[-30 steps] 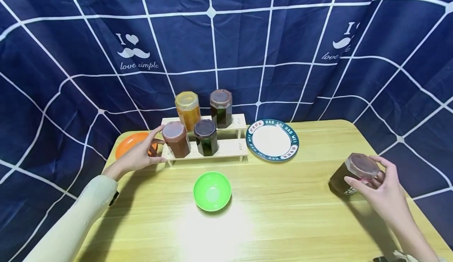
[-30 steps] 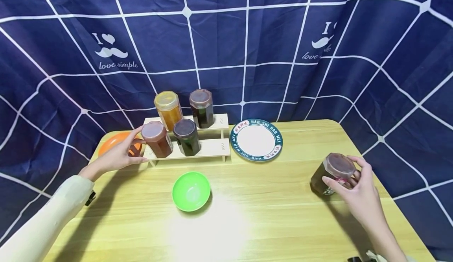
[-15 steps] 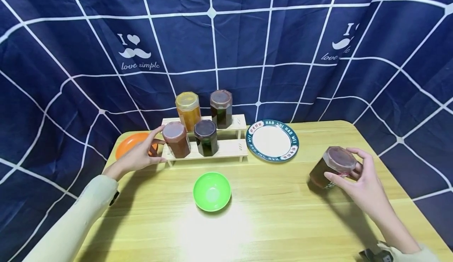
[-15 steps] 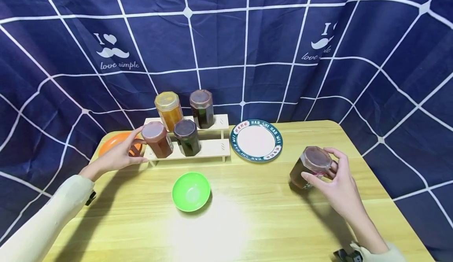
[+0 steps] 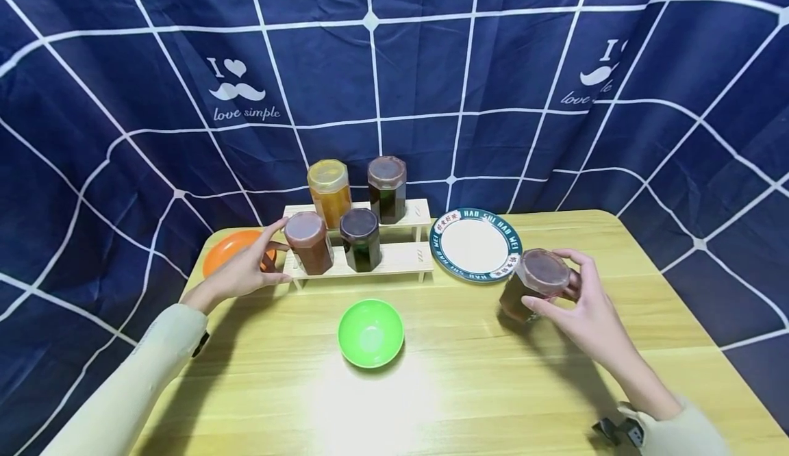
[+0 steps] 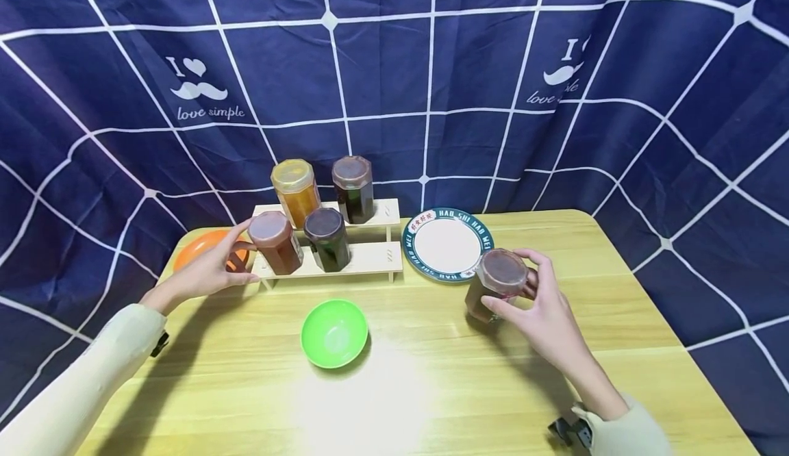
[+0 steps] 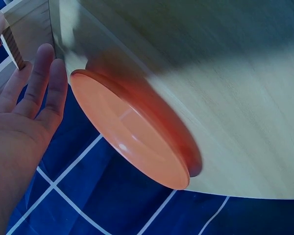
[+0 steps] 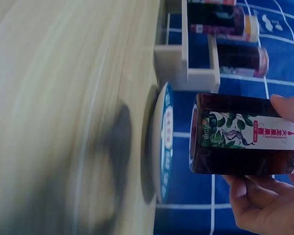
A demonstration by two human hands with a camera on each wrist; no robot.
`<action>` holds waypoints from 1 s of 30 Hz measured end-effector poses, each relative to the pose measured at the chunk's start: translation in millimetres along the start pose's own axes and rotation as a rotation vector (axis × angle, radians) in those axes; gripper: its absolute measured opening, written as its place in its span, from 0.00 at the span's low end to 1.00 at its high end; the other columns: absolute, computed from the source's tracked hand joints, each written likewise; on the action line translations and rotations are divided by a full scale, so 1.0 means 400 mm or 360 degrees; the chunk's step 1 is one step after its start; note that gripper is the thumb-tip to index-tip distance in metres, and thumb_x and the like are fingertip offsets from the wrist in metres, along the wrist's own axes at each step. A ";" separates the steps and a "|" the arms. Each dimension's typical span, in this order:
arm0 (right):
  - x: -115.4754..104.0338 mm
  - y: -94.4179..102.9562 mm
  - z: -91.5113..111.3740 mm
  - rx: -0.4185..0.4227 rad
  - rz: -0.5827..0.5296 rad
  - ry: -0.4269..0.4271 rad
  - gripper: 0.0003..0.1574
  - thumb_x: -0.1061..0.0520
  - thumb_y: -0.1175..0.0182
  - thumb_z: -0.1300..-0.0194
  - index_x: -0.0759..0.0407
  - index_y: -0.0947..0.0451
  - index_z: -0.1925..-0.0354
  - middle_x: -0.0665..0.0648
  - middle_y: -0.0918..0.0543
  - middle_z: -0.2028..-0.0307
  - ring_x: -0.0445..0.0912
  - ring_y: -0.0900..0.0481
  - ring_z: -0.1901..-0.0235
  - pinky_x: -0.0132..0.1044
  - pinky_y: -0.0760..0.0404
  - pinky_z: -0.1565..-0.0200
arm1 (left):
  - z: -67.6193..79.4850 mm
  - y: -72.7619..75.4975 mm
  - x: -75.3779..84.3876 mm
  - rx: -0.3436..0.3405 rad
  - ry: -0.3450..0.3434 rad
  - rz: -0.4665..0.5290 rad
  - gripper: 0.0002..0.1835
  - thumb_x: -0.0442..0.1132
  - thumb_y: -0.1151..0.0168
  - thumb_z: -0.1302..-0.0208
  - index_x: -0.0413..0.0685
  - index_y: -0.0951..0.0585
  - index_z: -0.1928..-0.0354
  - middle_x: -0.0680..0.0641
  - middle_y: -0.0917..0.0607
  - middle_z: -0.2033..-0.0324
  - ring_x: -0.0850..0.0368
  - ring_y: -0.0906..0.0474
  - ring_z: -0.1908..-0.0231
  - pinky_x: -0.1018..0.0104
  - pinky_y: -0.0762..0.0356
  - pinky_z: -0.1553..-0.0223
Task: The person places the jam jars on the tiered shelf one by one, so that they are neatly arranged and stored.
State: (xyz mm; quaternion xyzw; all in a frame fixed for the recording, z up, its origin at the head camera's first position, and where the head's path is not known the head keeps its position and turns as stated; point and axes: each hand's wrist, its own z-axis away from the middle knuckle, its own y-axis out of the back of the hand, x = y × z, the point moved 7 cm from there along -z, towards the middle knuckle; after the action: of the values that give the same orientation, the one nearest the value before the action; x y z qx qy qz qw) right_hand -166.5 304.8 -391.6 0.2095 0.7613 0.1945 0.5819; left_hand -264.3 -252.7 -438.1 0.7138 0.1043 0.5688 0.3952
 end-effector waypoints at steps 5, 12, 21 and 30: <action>-0.039 -0.048 -0.019 -0.0072 0.0029 0.0086 0.61 0.63 0.17 0.39 0.55 0.43 0.20 0.62 0.14 0.42 0.33 0.17 0.48 0.23 0.23 0.49 | -0.001 0.000 0.002 0.0004 -0.0002 -0.0003 0.63 0.30 0.19 0.36 0.52 0.54 0.12 0.29 0.15 0.39 0.51 0.17 0.68 0.61 0.19 0.64; -0.067 -0.115 -0.052 -0.0163 0.0062 0.0098 0.58 0.57 0.17 0.36 0.54 0.43 0.21 0.60 0.13 0.45 0.47 0.16 0.48 0.31 0.22 0.47 | -0.002 0.001 0.001 0.0000 0.0002 0.0011 0.62 0.30 0.19 0.36 0.53 0.54 0.12 0.29 0.16 0.38 0.51 0.17 0.67 0.61 0.19 0.63; -0.100 -0.202 -0.118 -0.0228 -0.0081 0.0152 0.58 0.58 0.17 0.38 0.53 0.42 0.22 0.61 0.15 0.42 0.52 0.16 0.46 0.37 0.19 0.45 | 0.002 0.004 -0.003 0.0002 0.0012 0.0026 0.62 0.32 0.19 0.35 0.54 0.54 0.11 0.29 0.16 0.38 0.51 0.18 0.67 0.61 0.19 0.63; -0.132 -0.280 -0.183 -0.0277 -0.0252 0.0249 0.57 0.62 0.16 0.40 0.55 0.40 0.23 0.59 0.15 0.40 0.52 0.16 0.43 0.40 0.20 0.42 | 0.005 0.002 0.001 0.0000 0.0015 0.0018 0.62 0.32 0.19 0.35 0.53 0.54 0.11 0.30 0.16 0.38 0.53 0.18 0.67 0.61 0.19 0.63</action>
State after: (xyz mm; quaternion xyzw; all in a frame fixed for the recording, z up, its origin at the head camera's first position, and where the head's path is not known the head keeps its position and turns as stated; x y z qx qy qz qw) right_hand -235.1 178.5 -391.4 0.0817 0.7989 0.2289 0.5502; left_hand -262.7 -253.8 -437.4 0.7117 0.1022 0.5742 0.3915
